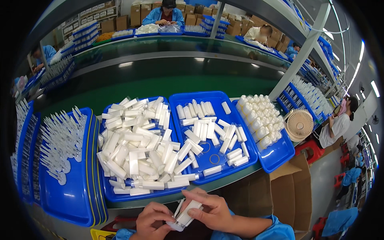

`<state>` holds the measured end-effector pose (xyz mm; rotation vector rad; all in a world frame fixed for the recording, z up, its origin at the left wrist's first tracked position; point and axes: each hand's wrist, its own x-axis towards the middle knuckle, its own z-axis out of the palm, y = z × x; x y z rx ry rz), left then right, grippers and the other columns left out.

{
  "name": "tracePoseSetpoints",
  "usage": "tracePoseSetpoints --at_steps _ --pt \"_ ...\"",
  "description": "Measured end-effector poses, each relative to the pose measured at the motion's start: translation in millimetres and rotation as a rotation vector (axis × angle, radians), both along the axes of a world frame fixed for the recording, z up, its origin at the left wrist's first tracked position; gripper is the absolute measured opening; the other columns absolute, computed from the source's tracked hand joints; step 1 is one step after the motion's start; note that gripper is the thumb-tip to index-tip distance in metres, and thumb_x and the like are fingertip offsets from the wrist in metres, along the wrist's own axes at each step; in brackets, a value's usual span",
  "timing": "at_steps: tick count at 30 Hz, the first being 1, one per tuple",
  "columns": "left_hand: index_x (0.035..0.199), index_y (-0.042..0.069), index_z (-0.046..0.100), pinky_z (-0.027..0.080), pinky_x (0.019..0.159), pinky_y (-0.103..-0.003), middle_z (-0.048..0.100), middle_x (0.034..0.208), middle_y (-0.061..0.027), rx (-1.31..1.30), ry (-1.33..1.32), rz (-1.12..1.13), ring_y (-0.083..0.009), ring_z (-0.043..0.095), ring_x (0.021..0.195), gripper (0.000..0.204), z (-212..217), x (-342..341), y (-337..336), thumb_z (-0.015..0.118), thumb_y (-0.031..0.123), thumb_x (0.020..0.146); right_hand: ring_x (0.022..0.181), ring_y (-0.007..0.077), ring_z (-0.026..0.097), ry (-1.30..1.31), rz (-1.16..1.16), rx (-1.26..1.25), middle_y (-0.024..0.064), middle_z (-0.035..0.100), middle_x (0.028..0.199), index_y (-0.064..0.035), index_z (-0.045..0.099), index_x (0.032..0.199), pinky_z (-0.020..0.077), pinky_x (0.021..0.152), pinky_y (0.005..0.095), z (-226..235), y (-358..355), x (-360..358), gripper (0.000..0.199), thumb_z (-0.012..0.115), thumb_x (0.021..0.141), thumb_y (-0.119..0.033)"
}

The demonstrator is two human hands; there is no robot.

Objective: The recorder is assembling white plastic spray bottle tops or pump mechanisms by fitting small tubes into the heads.

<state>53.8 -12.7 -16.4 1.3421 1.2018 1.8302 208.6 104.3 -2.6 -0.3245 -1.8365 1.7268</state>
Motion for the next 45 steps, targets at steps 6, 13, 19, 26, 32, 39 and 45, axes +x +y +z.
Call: tracePoseSetpoints --at_steps 6,13,19,26,32,39,45 --pt "0.089 0.005 0.058 0.043 0.075 -0.035 0.054 0.098 -0.0137 0.065 -0.169 0.012 -0.0255 0.051 0.089 0.017 -4.0 -14.5 -17.1 0.068 0.013 0.078 0.092 0.0233 0.055 -0.307 -0.179 0.204 0.0145 0.059 0.091 0.0008 0.045 0.122 0.0431 0.080 0.0351 -34.9 -1.1 15.8 0.044 0.057 0.083 -0.018" --pt "0.086 0.008 0.052 0.025 0.099 -0.056 0.064 0.085 -0.0150 0.188 0.034 0.114 -0.0402 0.049 0.109 0.021 3.6 -29.0 -18.1 0.067 0.022 0.080 0.079 0.0362 0.060 -0.769 0.038 0.793 0.0228 0.058 0.095 0.0009 0.046 0.115 0.0496 0.066 0.0449 -157.7 3.1 -7.1 0.043 0.057 0.081 -0.023" --pt "0.086 0.001 0.059 0.032 0.094 -0.055 0.063 0.078 -0.0125 0.157 -0.129 0.198 -0.0414 0.049 0.107 0.025 5.4 -22.9 -25.2 0.070 0.022 0.077 0.080 0.0374 0.060 -0.794 0.031 0.775 0.0237 0.058 0.096 0.0008 0.045 0.115 0.0494 0.067 0.0459 -242.6 9.8 -60.1 0.042 0.056 0.081 -0.022" --pt "0.086 0.000 0.061 0.032 0.093 -0.052 0.063 0.076 -0.0123 0.131 -0.092 0.173 -0.0405 0.046 0.110 0.024 1.4 -19.3 -25.3 0.073 0.017 0.073 0.081 0.0389 0.059 -0.823 0.096 0.685 0.0247 0.057 0.099 0.0006 0.044 0.114 0.0491 0.068 0.0471 -277.7 -8.9 -64.3 0.041 0.054 0.081 -0.021" --pt "0.077 0.006 0.065 0.031 0.094 -0.049 0.064 0.079 -0.0075 0.079 0.147 0.199 -0.0309 0.053 0.096 0.009 10.5 -21.0 -17.0 0.071 0.009 0.071 0.081 0.0402 0.058 -0.823 0.142 0.613 0.0256 0.056 0.101 0.0004 0.044 0.114 0.0490 0.068 0.0481 -281.9 -10.7 -52.6 0.039 0.053 0.082 -0.020" --pt "0.086 0.005 0.060 0.036 0.087 -0.043 0.061 0.083 -0.0089 0.117 0.517 0.223 -0.0258 0.056 0.086 0.021 4.0 -33.6 -10.7 0.067 0.002 0.066 0.079 0.0433 0.057 -0.823 0.320 0.460 0.0263 0.055 0.101 -0.0008 0.038 0.118 0.0495 0.068 0.0480 -154.7 -23.6 -11.8 0.041 0.052 0.083 -0.017" --pt "0.076 0.012 0.065 0.035 0.085 -0.045 0.063 0.079 -0.0032 0.134 0.483 0.184 -0.0236 0.056 0.082 0.011 4.2 -26.1 2.5 0.067 0.005 0.068 0.066 0.0134 0.057 -0.183 -0.124 0.326 0.0090 0.058 0.079 -0.0069 0.048 0.117 0.0463 0.057 0.0250 20.1 4.4 24.5 0.040 0.057 0.078 -0.005"
